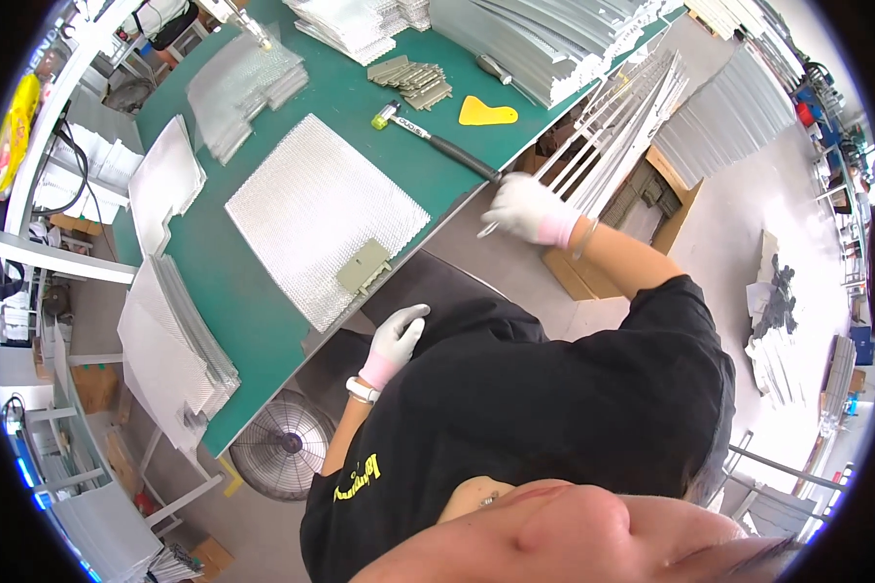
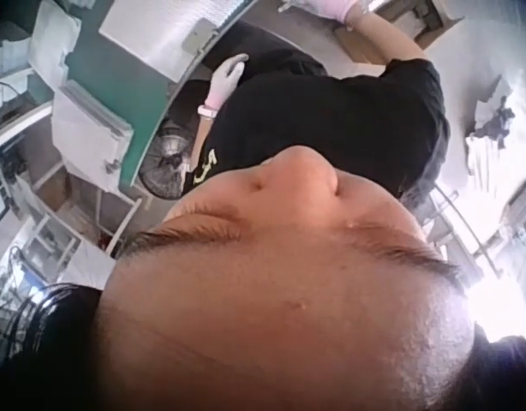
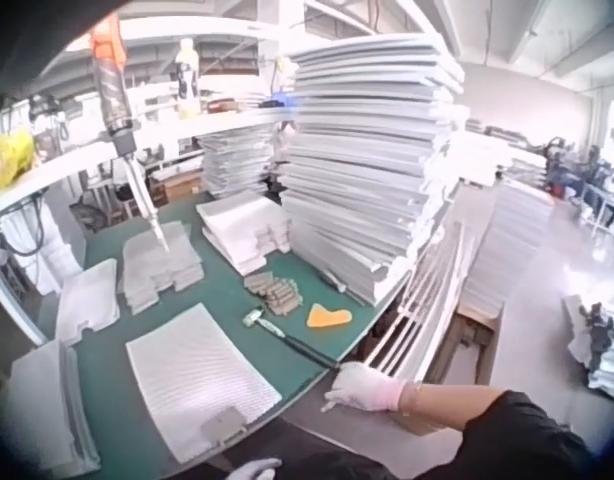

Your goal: Assembling metal mesh air filters using a power drill and hammer.

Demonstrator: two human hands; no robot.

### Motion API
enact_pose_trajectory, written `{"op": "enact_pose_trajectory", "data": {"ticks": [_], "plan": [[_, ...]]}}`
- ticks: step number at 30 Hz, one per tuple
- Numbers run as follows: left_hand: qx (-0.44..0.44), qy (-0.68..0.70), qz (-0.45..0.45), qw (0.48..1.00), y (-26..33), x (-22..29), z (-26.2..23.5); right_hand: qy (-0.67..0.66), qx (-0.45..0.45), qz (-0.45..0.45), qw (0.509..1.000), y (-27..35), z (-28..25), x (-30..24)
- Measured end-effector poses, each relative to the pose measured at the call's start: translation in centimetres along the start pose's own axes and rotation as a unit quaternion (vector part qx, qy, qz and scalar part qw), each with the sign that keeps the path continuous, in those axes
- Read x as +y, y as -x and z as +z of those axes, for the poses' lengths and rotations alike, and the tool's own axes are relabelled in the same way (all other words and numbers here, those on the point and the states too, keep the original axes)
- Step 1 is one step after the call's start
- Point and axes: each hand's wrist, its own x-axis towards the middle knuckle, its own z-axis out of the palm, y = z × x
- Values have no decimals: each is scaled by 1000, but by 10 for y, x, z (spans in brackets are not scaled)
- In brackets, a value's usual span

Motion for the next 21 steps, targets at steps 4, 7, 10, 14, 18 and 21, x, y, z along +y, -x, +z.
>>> {"op": "enact_pose_trajectory", "data": {"ticks": [4, 7, 10, 14, 18, 21], "plan": [[56, 55, 35, 996, -37, 13, 30, -204, 137, -93, 965, -80, -29, -114], [81, 117, 153, 978, -42, 39, 41, -192, 98, -146, 966, -117, -36, -177], [123, 158, 265, 943, -39, 77, 25, -293, 355, -264, 848, -124, -24, -195], [267, 98, 264, 922, 16, 89, -45, -470, 312, -74, 822, -69, -17, -159], [490, 190, 367, 768, 93, 88, -106, -885, 204, 406, 106, -14, 27, -101], [484, 196, 421, 742, 143, 96, -138, -813, 362, 444, 107, 10, -6, -63]]}}
